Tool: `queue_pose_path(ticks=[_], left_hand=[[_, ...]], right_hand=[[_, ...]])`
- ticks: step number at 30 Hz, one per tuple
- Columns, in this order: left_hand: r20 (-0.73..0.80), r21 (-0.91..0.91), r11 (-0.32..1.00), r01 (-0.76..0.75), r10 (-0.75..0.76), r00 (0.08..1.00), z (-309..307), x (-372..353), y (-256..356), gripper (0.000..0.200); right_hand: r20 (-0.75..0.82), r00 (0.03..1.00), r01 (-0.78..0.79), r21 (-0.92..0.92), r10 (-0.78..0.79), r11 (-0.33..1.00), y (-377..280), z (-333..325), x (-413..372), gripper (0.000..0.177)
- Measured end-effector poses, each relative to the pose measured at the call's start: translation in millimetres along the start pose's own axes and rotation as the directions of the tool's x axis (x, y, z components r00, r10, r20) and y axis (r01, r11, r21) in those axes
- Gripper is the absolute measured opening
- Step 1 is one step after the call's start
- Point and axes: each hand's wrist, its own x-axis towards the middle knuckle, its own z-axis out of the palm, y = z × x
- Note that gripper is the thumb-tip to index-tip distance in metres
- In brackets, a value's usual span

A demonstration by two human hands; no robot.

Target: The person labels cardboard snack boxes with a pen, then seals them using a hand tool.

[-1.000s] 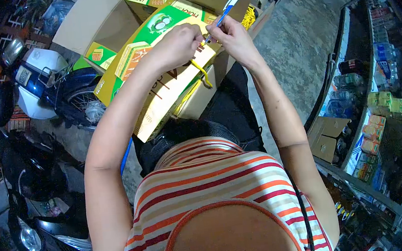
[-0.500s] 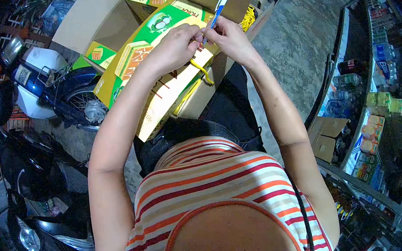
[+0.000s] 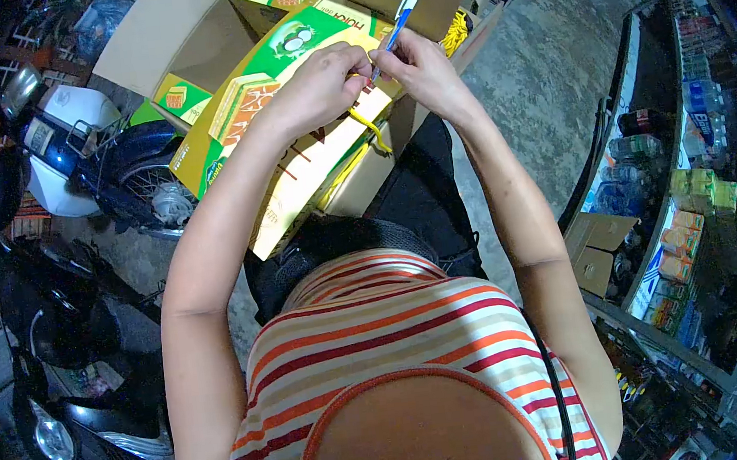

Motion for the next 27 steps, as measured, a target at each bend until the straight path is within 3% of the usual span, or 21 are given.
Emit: queue_pose_path(ticks=[10,17,19,27], left_hand=[[0.008,-0.006,1.000,-0.015,0.015,1.000,0.0,1.0,-1.6,0.010],[-0.001,0.008,1.000,-0.018,0.018,1.000,2.0,0.6,-2.6,0.010],[-0.005,0.007,1.000,-0.026,0.026,1.000,2.8,0.2,-3.1,0.010],[-0.010,-0.002,0.999,-0.045,0.045,0.999,2.5,-0.1,-4.0,0.009]], right_hand=[[-0.031,0.997,0.074,-0.038,-0.075,0.997,6.6,2.8,1.4,0.033],[-0.002,1.000,0.030,-0.067,-0.030,0.997,-0.6,2.3,-1.1,0.025],[-0.041,0.996,0.076,-0.069,-0.079,0.995,3.2,4.8,-0.8,0.035],[-0.043,0.998,0.046,-0.152,-0.053,0.987,-1.1,4.1,-3.5,0.036]])
